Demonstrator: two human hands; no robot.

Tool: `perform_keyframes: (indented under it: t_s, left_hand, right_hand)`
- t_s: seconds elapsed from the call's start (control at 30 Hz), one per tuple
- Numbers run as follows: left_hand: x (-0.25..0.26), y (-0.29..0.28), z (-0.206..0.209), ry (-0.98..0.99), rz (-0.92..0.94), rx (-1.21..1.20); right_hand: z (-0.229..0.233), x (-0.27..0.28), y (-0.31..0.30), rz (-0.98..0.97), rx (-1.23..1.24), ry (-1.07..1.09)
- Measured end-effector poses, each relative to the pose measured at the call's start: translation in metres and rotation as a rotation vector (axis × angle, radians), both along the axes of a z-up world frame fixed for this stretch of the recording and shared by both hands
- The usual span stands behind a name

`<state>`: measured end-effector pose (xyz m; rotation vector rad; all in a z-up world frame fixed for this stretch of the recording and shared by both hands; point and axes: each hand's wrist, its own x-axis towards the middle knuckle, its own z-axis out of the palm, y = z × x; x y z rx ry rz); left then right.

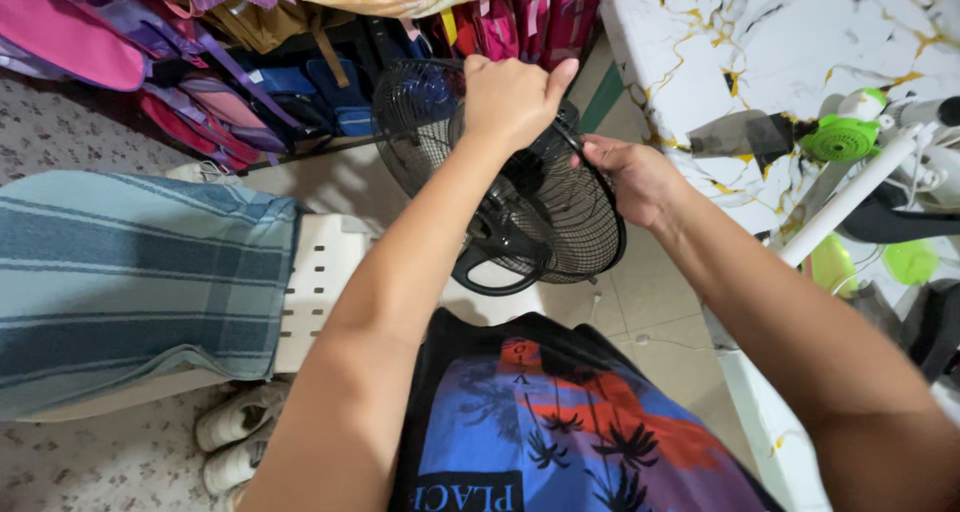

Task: The person reassembles a standing electric fan by attaching the front grille to the fan head and securing it with a central knob. They then pick up and handle several disassembled fan parts on a nearby table, including a white pole and black plastic components.

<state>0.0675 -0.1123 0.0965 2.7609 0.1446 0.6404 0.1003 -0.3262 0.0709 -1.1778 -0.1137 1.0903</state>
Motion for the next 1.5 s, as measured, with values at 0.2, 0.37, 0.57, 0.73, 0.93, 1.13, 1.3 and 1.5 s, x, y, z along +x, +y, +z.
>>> perform_keyframes:
  t_s: [0.2, 0.37, 0.57, 0.73, 0.93, 1.13, 1.3, 1.5]
  left_hand:
    - [0.003, 0.007, -0.004, -0.03, 0.017, 0.062]
    - [0.013, 0.017, 0.003, 0.056, -0.103, -0.015]
    - [0.017, 0.025, 0.019, 0.296, -0.048, -0.05]
    - [0.015, 0.022, 0.031, 0.281, 0.052, -0.036]
    - [0.017, 0.074, 0.007, 0.395, 0.132, -0.367]
    - [-0.054, 0.094, -0.105, 0.445, 0.357, -0.987]
    - [-0.064, 0.081, -0.132, 0.064, 0.062, -1.324]
    - [-0.045, 0.049, -0.055, -0.145, -0.214, -1.065]
  right_hand:
    - [0.002, -0.003, 0.007, -0.011, -0.037, -0.094]
    - [-0.005, -0.001, 0.007, -0.092, -0.365, -0.69]
    - [-0.064, -0.054, -0.046, -0.529, -0.604, -1.487]
    - [-0.121, -0.065, -0.058, -0.666, -0.635, -1.362]
    - [-0.074, -0.015, -0.043, -0.744, -0.5, -1.248]
    - [0.024, 0.0, 0.062, -0.198, -0.788, -1.781]
    - [0.008, -0.034, 0.145, 0.144, -1.133, -1.948]
    - [0.018, -0.029, 0.125, 0.017, -0.912, -2.005]
